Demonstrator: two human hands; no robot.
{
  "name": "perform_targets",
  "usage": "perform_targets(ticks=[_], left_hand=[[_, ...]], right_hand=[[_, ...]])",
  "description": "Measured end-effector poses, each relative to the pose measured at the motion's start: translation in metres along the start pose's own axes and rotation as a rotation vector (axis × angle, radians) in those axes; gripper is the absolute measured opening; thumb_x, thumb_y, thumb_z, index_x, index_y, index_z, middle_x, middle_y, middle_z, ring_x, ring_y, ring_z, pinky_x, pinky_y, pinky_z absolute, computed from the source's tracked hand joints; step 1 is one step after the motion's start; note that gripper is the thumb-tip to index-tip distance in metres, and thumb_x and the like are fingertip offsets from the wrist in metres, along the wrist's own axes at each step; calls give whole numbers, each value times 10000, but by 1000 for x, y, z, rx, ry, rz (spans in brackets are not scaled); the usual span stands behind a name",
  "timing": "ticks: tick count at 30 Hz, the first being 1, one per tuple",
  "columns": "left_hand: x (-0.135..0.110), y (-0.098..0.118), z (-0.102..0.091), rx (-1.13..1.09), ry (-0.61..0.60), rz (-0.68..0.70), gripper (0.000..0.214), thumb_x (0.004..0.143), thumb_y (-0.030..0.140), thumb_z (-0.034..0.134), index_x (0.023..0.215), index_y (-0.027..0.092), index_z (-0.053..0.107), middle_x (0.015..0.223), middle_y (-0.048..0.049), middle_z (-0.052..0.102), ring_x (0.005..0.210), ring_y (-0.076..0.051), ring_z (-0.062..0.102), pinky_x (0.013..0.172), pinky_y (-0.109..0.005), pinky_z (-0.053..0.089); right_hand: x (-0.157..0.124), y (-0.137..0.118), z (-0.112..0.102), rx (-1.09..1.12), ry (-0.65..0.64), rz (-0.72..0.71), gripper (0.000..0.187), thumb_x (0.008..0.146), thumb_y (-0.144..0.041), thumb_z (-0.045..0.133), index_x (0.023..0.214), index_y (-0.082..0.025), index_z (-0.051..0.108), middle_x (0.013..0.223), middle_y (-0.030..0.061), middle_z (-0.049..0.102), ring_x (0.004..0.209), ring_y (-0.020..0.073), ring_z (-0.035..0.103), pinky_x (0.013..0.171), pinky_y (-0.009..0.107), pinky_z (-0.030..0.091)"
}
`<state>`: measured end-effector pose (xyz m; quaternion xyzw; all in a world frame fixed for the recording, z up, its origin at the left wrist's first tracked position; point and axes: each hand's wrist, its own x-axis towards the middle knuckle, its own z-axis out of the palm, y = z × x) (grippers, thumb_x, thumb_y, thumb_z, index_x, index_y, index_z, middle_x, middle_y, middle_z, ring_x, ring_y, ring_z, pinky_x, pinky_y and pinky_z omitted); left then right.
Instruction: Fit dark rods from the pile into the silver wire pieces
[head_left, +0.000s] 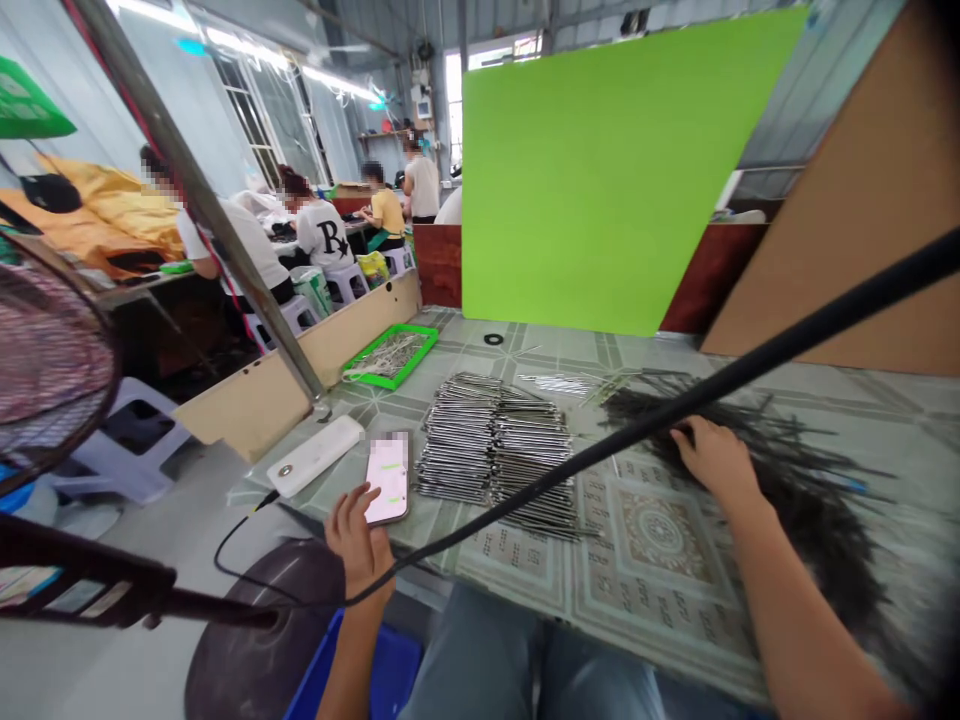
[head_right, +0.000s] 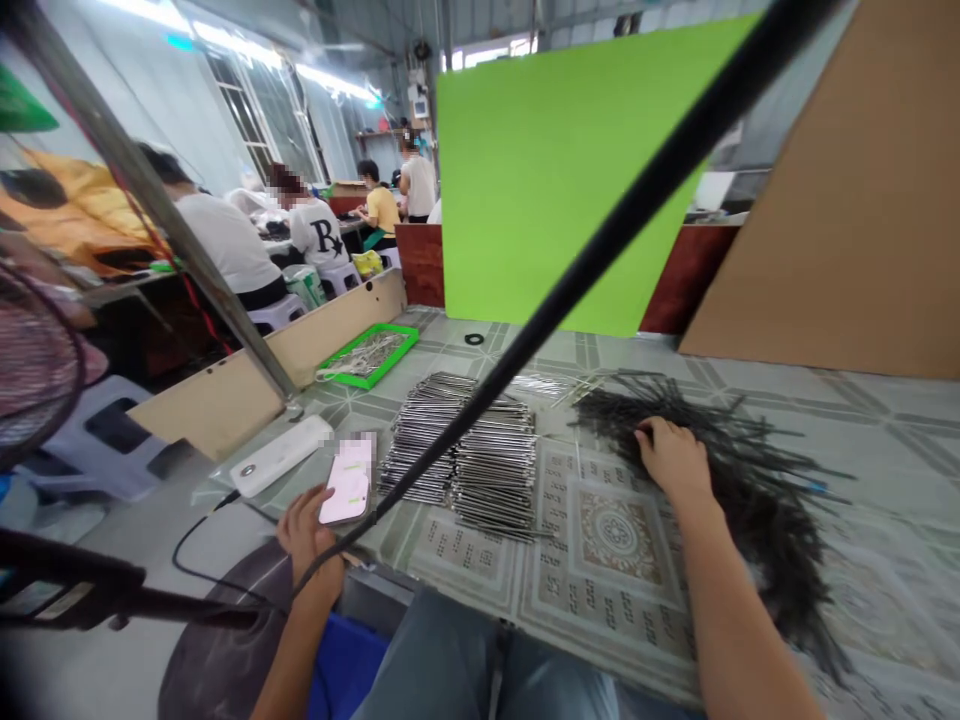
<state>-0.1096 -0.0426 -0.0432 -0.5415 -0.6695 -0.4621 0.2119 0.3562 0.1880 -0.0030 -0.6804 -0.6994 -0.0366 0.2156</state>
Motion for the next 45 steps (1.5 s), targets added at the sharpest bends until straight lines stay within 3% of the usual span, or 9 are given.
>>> perform_targets(ticks=[6,15,22,26,33,35,38,41,45], left_hand=[[3,40,3,-209,-32,79,400,967,417,228,1150,178,491,1140,-137,560,1180,-266,460,1028,-492,293],[-12,56,16,-378,-119,121,388,962,395,259,1184,169,484,1188,-141,536,1154,-276,477,969,-515,346],[-8,65,10,-426,-141,129,294,934,298,350,1170,191,488,1165,-112,547,1160,-256,478,989,-473,355],[-4,86,4,-464,-188,133,255,915,274,394,1135,201,499,1116,-98,552,1132,-247,473,960,-432,381],[-11,125,1,-694,-424,114,238,890,172,467,1120,224,502,1035,-69,580,1045,-190,529,899,-337,432],[-12,140,-1,-808,-515,41,180,903,192,458,1063,227,534,1009,-64,585,975,-173,548,845,-309,446],[-9,164,-5,-927,-682,-229,208,929,319,441,1056,220,572,1125,-94,564,1030,-187,542,811,-305,453],[-4,180,-8,-1070,-855,-428,357,927,473,406,1051,208,611,1335,-113,465,1269,-248,408,982,-388,391],[-2,187,-8,-1419,-946,-497,470,934,529,357,1212,218,573,1401,-104,440,1328,-253,360,1113,-436,255]], right_hand=[[4,5,-1,231,73,-11,172,746,-262,548,855,-136,593,838,99,640,760,205,576,741,330,457],[-4,-16,-25,229,291,27,419,919,-316,224,1064,-98,551,1110,193,567,1088,242,507,963,394,388],[-24,-81,-18,100,-210,40,435,849,-515,510,1033,-137,626,914,149,642,737,195,621,602,253,438],[-33,-103,-15,-23,-388,87,410,817,-468,583,1026,-121,651,947,169,651,838,244,643,695,285,458],[-39,-100,-35,-106,-518,143,259,878,-205,449,953,-60,650,1032,232,621,983,318,613,790,365,453],[-55,-101,-46,-71,-521,117,268,909,-210,401,983,-74,619,1057,211,615,1001,280,605,812,343,444],[-99,-114,-64,162,-522,13,280,960,-298,327,995,-128,547,955,107,640,893,167,608,789,264,441],[-152,-139,-78,725,-438,-69,325,952,-423,311,912,-152,486,736,39,594,697,134,559,686,252,434],[-196,-174,-85,965,-412,-18,365,937,-497,371,906,-158,501,669,11,537,601,110,488,573,225,381]])
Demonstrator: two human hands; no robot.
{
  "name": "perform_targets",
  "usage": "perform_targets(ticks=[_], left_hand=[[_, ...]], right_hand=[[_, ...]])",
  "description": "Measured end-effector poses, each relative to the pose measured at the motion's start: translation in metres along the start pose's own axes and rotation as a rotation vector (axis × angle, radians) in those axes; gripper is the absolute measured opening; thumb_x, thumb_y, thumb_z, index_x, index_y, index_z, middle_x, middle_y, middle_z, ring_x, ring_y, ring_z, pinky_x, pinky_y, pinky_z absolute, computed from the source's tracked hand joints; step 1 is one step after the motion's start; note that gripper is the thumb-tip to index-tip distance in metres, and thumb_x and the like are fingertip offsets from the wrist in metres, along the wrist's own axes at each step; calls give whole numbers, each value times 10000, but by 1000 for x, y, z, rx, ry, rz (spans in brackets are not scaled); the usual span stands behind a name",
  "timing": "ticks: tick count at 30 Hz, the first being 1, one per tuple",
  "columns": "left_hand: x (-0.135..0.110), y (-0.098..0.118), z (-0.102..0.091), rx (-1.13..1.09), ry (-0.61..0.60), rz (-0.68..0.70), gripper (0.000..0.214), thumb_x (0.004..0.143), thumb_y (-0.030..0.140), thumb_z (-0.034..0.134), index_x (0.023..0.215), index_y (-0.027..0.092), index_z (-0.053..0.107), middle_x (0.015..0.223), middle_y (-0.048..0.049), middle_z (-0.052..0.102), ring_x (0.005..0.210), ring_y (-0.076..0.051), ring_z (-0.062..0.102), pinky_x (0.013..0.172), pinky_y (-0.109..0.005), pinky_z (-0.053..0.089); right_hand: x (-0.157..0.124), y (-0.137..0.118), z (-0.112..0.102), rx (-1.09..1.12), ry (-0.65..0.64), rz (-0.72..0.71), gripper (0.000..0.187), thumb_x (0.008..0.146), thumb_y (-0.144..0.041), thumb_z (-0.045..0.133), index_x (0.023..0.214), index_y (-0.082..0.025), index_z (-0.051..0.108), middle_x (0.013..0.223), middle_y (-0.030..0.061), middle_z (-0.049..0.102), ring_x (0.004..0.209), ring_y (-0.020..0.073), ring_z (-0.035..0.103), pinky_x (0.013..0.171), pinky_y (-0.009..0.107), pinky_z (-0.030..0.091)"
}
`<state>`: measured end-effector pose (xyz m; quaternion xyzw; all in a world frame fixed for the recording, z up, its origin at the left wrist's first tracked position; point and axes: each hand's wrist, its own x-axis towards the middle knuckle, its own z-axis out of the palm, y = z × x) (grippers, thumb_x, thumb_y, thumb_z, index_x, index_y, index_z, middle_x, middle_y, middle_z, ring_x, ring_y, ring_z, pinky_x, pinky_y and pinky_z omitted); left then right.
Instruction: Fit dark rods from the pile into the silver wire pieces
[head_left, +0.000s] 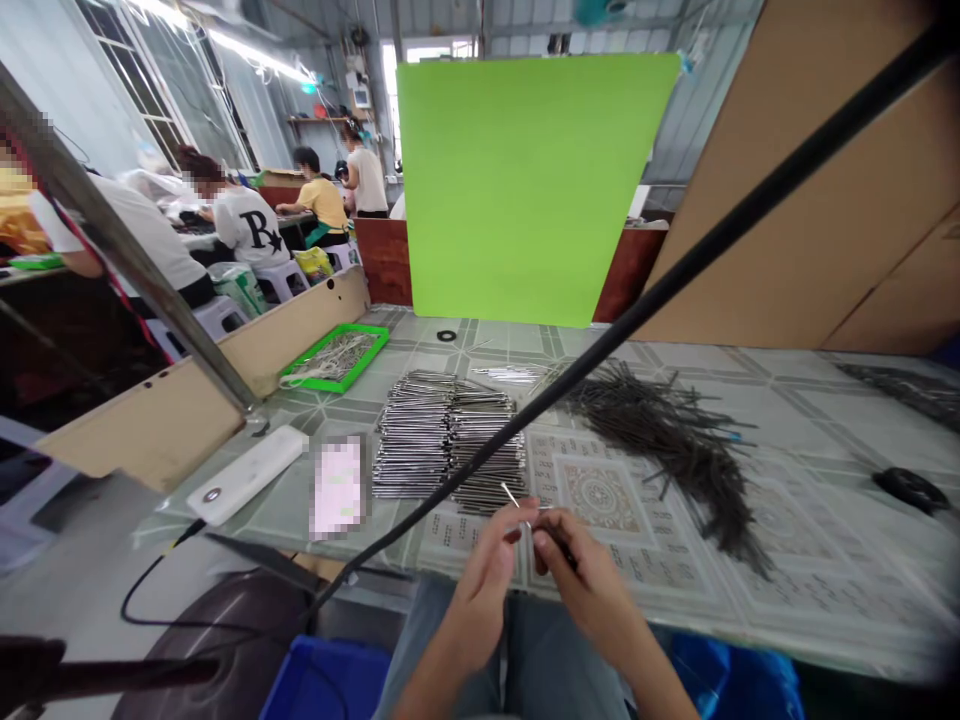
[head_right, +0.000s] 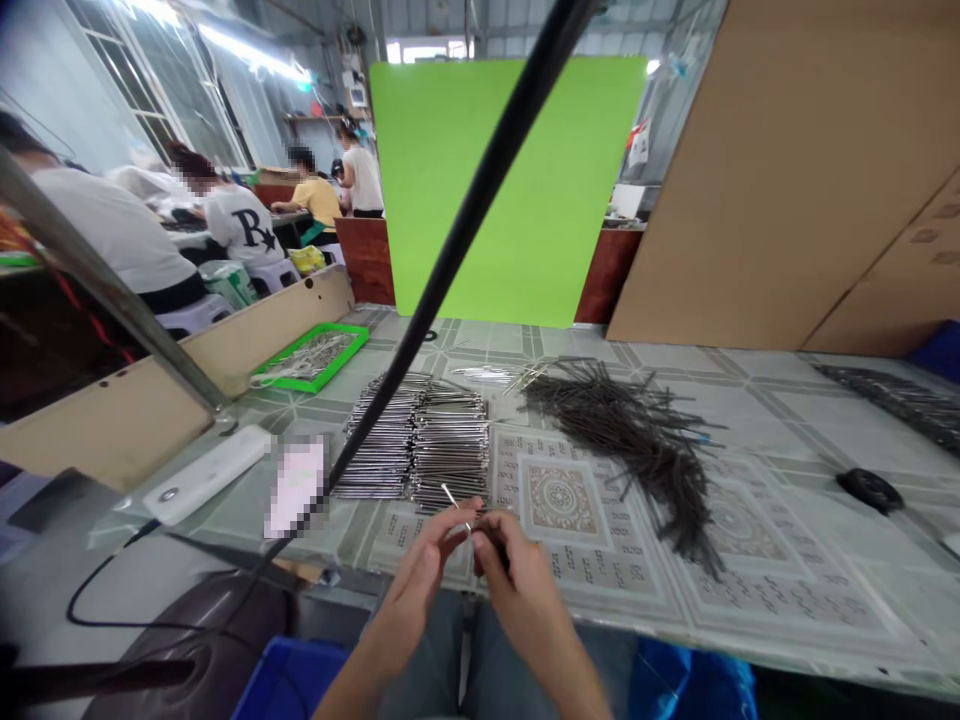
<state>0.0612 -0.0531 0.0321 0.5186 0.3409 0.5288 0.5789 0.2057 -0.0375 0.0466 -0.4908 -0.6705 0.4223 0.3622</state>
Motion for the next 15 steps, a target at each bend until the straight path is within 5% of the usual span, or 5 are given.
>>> perform_targets(ticks=[2,5,9,15], left_hand=[[0,1,0,-183,24,3,510,896,554,437,1247,206,561,1342,-120,501,1266,-259,435,1075,-422,317],[1,11,-3,-475,291,-50,460,778,537,625,1052,168,640,957,-73,622,926,-188,591,891,-344,458],[5,34,-11,-767,630,-15,322,721,454,670,757,168,527,658,40,371,528,-64,375,532,-220,404],[5,41,-15,-760,668,164,530,575,630,713,746,176,499,693,23,357,576,-85,373,539,-224,396]], right_hand=[[-5,-4,12,43,27,3,359,939,-493,389,943,-157,515,703,18,547,628,112,496,591,225,388],[-9,-6,22,95,55,-33,347,952,-470,382,1035,-166,525,862,51,586,799,133,544,730,238,422],[-16,-7,35,78,-51,-64,344,970,-438,340,965,-172,558,807,35,579,755,122,531,699,220,408],[-24,-14,58,119,-122,-36,347,949,-424,373,901,-151,581,708,24,573,636,104,513,580,204,363]])
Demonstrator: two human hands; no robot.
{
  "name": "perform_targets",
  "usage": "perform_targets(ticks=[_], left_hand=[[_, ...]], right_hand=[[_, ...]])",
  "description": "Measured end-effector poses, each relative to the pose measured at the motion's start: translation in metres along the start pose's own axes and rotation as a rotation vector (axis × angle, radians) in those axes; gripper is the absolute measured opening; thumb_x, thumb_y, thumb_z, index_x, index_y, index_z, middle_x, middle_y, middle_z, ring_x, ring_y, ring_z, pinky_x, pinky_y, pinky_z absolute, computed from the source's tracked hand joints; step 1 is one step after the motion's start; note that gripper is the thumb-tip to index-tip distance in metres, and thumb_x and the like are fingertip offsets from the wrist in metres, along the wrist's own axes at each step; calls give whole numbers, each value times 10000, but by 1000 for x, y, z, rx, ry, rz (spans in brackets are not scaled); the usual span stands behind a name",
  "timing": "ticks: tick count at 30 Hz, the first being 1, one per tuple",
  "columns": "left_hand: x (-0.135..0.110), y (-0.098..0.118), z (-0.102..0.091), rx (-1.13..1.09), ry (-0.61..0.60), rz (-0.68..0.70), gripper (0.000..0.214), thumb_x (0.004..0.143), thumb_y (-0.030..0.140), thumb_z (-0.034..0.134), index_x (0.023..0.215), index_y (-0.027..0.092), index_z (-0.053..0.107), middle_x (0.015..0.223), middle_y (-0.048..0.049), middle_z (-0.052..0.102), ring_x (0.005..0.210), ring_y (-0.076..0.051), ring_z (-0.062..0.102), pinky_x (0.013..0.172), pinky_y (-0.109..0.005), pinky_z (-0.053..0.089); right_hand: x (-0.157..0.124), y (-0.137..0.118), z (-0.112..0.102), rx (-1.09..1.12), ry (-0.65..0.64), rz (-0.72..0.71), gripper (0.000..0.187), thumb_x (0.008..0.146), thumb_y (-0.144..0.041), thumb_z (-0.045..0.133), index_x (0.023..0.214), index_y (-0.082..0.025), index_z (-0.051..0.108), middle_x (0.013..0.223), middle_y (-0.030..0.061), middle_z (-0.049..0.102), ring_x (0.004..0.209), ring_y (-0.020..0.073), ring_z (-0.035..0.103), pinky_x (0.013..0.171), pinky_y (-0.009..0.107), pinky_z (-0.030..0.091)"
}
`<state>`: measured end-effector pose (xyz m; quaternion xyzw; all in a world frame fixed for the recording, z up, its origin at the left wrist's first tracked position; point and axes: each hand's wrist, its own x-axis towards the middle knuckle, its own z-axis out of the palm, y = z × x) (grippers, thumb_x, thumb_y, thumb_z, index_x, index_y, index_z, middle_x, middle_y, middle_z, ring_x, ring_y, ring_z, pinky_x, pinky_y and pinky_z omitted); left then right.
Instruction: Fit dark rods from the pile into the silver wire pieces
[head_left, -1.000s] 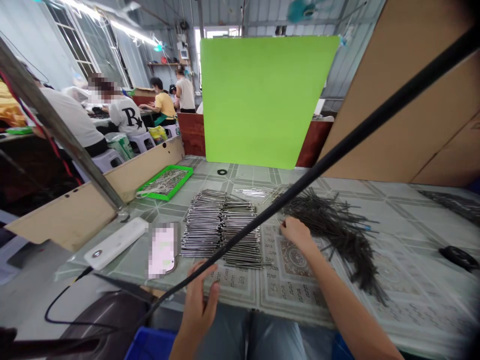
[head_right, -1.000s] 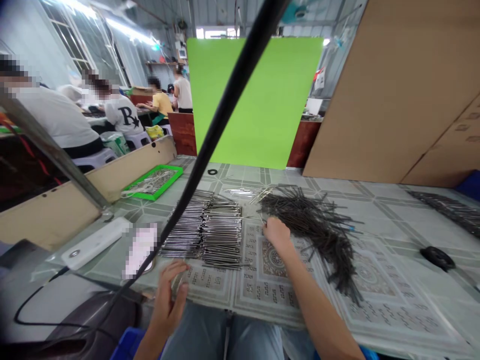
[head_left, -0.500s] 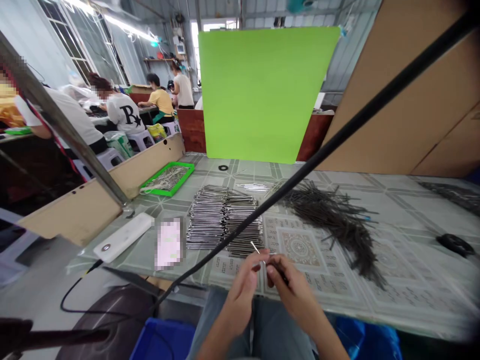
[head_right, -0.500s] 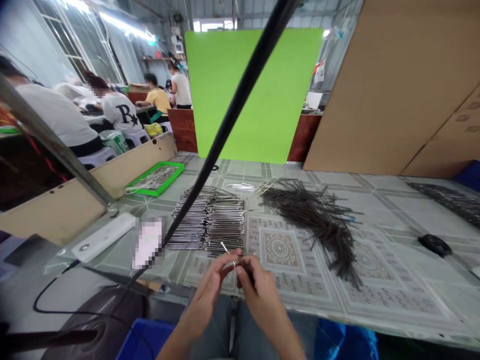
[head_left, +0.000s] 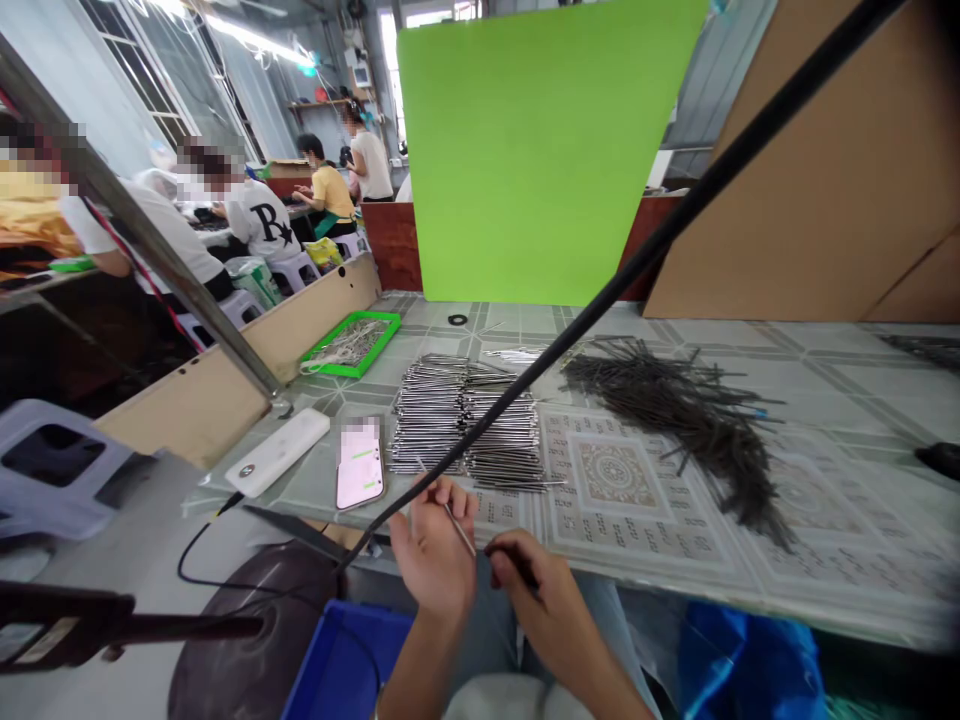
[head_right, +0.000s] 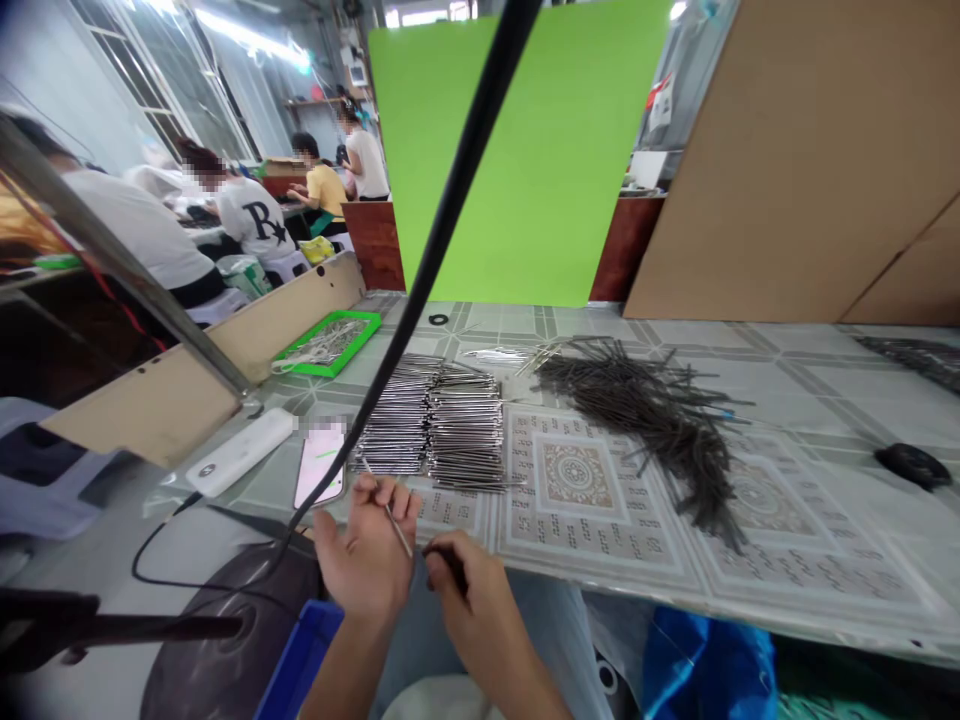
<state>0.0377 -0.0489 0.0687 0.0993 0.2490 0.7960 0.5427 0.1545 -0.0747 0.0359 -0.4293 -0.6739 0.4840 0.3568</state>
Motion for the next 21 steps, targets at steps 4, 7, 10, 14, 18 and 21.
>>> perform_targets(ticks=[4,7,10,14,18,21], left_hand=[[-4,-4,-2,63,-88,73,553,640,706,612,776,181,506,719,8,357,619,-105,391,591,-253,410],[-5,-5,-2,119,-137,111,555,668,722,574,782,184,500,733,2,354,632,-110,387,612,-265,407],[-5,-6,-2,166,-162,151,575,671,751,544,780,188,489,734,3,347,634,-111,386,618,-268,400],[-5,-7,-3,207,-198,175,578,671,759,526,758,192,459,730,2,345,638,-120,386,621,-283,396],[-6,-9,-6,222,-233,188,569,660,752,545,773,201,462,740,-1,349,658,-131,381,642,-291,396],[-8,-11,-8,266,-269,200,602,655,794,515,791,210,463,756,-8,359,676,-145,379,665,-304,392]], right_hand=[[1,-3,6,21,-18,2,341,938,-422,390,873,-147,580,699,26,579,641,104,525,592,203,374],[1,-2,7,45,-20,13,351,935,-433,388,860,-146,577,691,29,578,631,106,523,581,206,376],[0,0,8,64,-18,30,374,927,-460,393,855,-148,586,686,32,578,629,112,529,575,212,380],[-1,4,10,93,-19,50,390,921,-494,403,868,-151,580,686,30,581,620,110,528,572,212,381],[-1,8,11,115,-16,74,410,917,-525,412,895,-144,563,684,30,573,612,105,512,570,211,372],[-1,12,12,150,-27,95,429,910,-545,419,901,-137,551,683,36,566,602,103,502,551,211,358]])
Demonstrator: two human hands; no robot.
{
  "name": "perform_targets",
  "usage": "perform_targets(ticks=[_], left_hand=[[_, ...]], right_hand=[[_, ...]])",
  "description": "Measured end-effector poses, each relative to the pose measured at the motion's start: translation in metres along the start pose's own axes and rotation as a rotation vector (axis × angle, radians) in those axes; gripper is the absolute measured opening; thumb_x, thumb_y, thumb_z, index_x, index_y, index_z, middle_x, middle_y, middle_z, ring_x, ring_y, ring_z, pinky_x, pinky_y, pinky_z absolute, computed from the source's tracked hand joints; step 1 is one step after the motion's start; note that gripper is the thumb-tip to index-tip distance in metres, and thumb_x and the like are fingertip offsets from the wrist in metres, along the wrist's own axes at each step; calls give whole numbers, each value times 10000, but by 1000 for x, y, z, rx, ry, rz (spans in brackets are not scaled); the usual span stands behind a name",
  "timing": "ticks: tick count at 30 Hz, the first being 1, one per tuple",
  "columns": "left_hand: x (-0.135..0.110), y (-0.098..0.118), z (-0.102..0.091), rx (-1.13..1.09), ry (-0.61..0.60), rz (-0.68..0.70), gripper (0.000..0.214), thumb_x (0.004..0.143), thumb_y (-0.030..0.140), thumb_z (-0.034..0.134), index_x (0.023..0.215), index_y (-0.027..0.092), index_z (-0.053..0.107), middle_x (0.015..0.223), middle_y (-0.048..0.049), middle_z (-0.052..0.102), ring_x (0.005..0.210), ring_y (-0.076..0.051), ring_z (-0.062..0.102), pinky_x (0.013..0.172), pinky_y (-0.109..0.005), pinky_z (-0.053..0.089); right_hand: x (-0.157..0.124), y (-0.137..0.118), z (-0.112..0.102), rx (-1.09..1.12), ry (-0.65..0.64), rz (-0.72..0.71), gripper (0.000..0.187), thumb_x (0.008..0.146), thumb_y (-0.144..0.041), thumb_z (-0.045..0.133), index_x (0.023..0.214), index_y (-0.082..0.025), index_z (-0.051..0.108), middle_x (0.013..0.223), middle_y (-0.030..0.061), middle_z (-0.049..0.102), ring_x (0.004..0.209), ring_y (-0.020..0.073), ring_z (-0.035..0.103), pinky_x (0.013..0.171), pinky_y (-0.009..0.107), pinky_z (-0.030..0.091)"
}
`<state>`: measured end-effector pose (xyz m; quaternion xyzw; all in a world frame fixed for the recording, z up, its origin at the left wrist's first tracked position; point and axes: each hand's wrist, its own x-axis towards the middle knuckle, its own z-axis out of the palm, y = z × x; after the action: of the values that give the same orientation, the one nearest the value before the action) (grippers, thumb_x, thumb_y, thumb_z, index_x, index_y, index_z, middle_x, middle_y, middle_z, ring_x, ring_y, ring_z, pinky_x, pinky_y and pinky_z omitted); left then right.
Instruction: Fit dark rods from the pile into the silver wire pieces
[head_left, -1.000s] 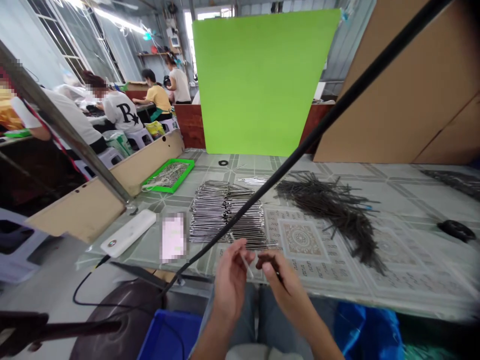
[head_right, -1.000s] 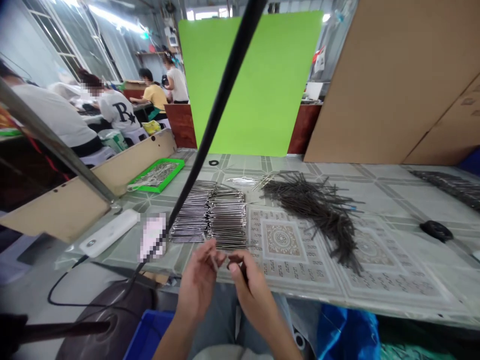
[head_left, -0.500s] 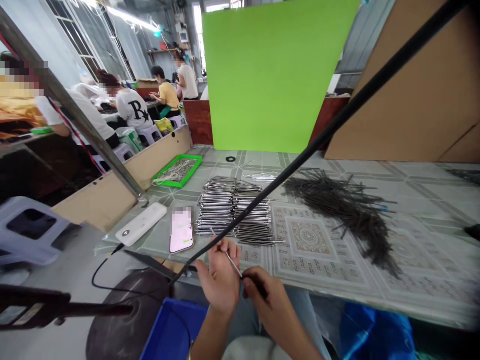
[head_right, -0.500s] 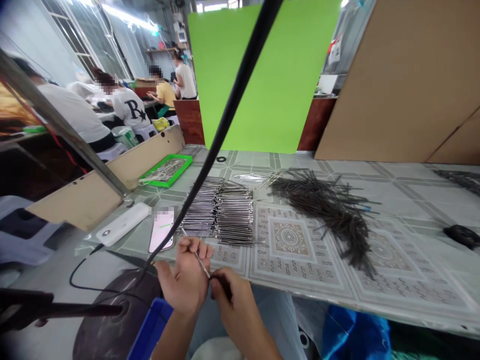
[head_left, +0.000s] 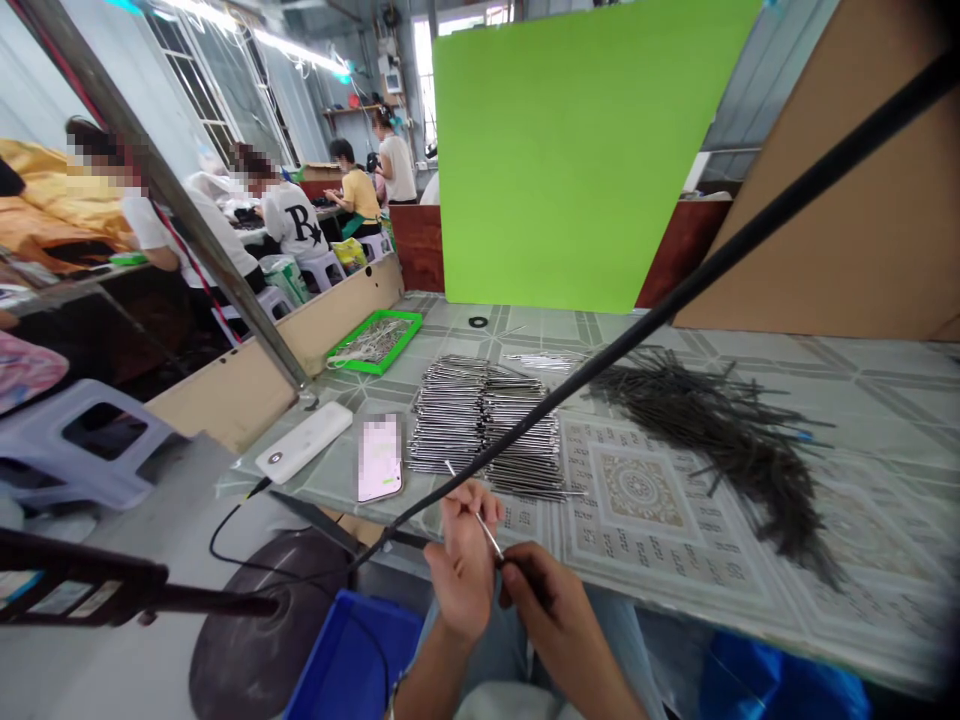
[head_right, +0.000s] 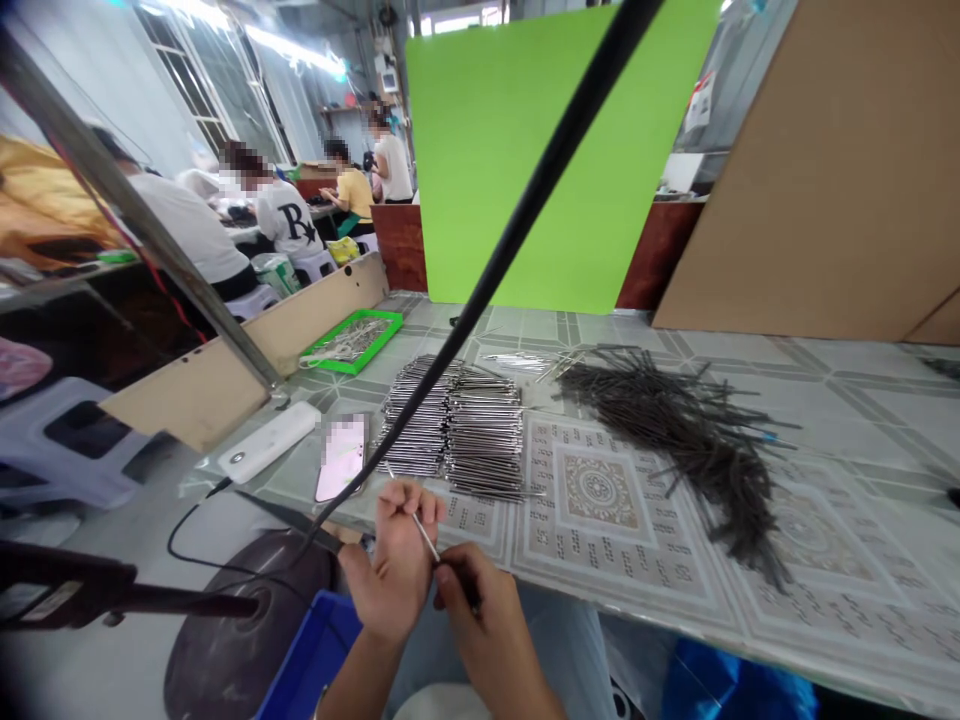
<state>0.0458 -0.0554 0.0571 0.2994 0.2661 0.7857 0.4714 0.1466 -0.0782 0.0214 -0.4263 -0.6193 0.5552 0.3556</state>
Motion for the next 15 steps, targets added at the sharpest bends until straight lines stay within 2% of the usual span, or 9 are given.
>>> perform_targets(ticks=[4,9,12,13,15], left_hand=[[-6,-3,-6,85,-102,13,593,712,804,426,834,226,477,811,-32,398,766,-185,416,755,-338,389],[-12,-4,-19,299,-347,21,579,798,762,318,864,225,524,835,-64,451,865,-220,446,862,-364,373],[-9,0,-24,511,-549,92,628,815,750,289,711,191,555,890,-118,566,1025,-280,477,1024,-440,279],[-8,2,-26,555,-591,127,632,827,734,289,646,183,541,960,-134,597,1108,-302,459,1071,-460,217],[-4,5,-31,594,-600,190,627,845,702,298,577,175,506,1127,-129,599,1241,-322,383,1110,-470,149]], right_hand=[[0,3,1,71,3,-4,452,901,-566,425,881,-133,554,669,47,558,580,106,500,517,207,359],[1,0,-3,100,127,-120,361,902,-493,479,861,-149,583,684,49,579,625,115,560,567,195,436],[2,0,-4,77,182,-235,281,904,-421,508,838,-163,598,727,44,602,671,108,587,631,182,470],[3,0,-4,72,190,-262,265,908,-404,507,833,-167,599,739,42,608,679,105,591,637,177,474],[3,3,-5,56,199,-285,236,916,-371,502,837,-173,604,752,39,619,683,101,597,630,167,478]])
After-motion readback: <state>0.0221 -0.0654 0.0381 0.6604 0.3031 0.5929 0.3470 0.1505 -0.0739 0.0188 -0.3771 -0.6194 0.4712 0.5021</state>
